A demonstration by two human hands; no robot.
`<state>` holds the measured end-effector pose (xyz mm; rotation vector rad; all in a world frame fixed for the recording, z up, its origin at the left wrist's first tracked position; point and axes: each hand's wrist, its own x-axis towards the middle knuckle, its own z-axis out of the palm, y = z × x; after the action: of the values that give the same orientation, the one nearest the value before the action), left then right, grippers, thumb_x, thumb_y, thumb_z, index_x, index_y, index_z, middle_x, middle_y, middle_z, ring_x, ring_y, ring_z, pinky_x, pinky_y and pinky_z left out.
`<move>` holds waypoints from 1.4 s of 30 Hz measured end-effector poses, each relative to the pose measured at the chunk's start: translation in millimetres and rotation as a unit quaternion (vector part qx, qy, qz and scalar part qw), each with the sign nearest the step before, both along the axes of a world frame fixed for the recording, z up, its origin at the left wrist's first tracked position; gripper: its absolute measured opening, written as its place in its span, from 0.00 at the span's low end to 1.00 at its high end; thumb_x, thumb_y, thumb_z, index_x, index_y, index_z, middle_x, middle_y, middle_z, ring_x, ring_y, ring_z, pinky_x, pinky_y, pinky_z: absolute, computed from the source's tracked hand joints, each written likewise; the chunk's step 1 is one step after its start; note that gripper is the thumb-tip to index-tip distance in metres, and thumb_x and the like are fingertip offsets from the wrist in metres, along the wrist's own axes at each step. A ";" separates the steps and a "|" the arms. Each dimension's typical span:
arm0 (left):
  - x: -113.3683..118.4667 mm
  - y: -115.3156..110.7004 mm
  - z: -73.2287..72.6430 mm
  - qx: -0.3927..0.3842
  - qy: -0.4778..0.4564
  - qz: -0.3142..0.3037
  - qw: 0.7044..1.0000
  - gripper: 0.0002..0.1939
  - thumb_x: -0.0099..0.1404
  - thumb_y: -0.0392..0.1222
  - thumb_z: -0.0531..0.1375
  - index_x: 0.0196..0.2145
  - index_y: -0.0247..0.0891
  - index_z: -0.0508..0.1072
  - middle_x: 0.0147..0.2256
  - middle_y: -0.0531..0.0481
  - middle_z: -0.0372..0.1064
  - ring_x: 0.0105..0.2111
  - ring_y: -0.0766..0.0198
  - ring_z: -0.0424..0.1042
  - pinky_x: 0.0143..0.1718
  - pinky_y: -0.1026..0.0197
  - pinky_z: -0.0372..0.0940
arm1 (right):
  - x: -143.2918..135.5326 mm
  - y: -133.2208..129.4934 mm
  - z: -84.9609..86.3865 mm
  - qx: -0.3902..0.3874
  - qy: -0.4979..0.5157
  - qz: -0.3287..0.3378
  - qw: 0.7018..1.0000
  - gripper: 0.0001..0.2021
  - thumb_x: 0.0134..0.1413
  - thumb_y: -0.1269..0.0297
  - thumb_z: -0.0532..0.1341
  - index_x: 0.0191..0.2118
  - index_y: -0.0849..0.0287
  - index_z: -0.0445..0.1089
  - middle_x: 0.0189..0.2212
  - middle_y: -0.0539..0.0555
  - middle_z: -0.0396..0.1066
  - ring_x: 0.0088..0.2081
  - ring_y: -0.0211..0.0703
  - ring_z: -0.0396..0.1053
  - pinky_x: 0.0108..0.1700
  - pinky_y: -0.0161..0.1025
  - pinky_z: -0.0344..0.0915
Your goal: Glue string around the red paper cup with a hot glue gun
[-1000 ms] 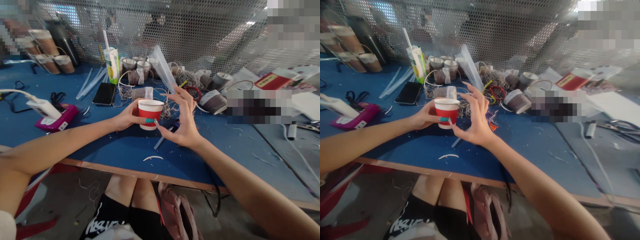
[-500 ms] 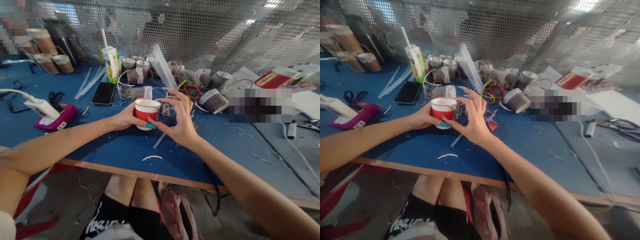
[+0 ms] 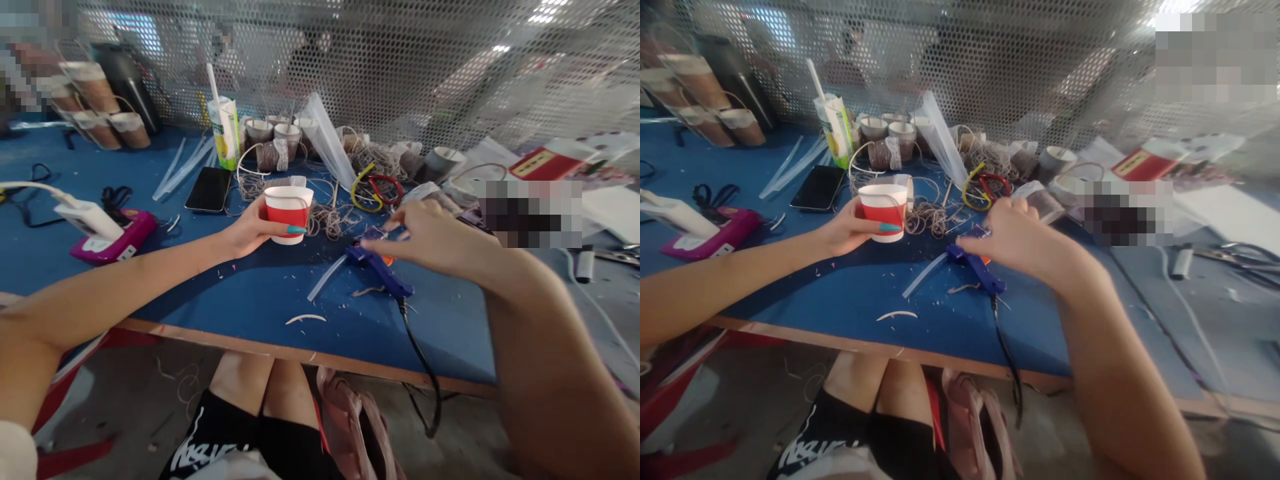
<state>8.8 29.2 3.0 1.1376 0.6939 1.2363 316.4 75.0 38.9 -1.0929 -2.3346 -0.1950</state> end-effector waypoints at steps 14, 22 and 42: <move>-4.2 0.0 0.5 -0.022 -0.022 -0.094 0.995 0.26 0.45 0.37 0.70 0.45 0.38 0.75 0.43 0.45 0.77 0.47 0.52 0.75 0.54 0.47 0.68 | 11.2 -28.3 -23.2 0.005 -0.004 -0.013 1.000 0.19 0.36 0.58 0.67 0.21 0.49 0.51 0.15 0.50 0.56 0.16 0.44 0.55 0.16 0.44 0.53; -7.1 4.3 -5.1 -0.049 -0.034 -0.109 0.992 0.28 0.44 0.36 0.73 0.45 0.40 0.75 0.44 0.44 0.77 0.48 0.51 0.76 0.52 0.50 0.69 | -23.4 -27.3 41.1 -0.198 0.336 0.078 0.917 0.13 0.54 0.54 0.60 0.21 0.49 0.69 0.19 0.53 0.69 0.24 0.48 0.69 0.23 0.47 0.68; 17.4 -14.1 -0.3 -0.021 0.031 0.008 0.999 0.30 0.40 0.39 0.76 0.41 0.37 0.72 0.38 0.48 0.74 0.41 0.59 0.73 0.50 0.49 0.67 | -68.5 -74.3 3.0 -0.315 0.423 0.076 0.846 0.20 0.41 0.45 0.72 0.22 0.57 0.70 0.16 0.49 0.68 0.14 0.37 0.61 0.16 0.39 0.62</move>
<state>26.1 15.1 2.6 1.1414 0.7733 1.1976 247.9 0.7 41.9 -0.9651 -1.6437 0.9898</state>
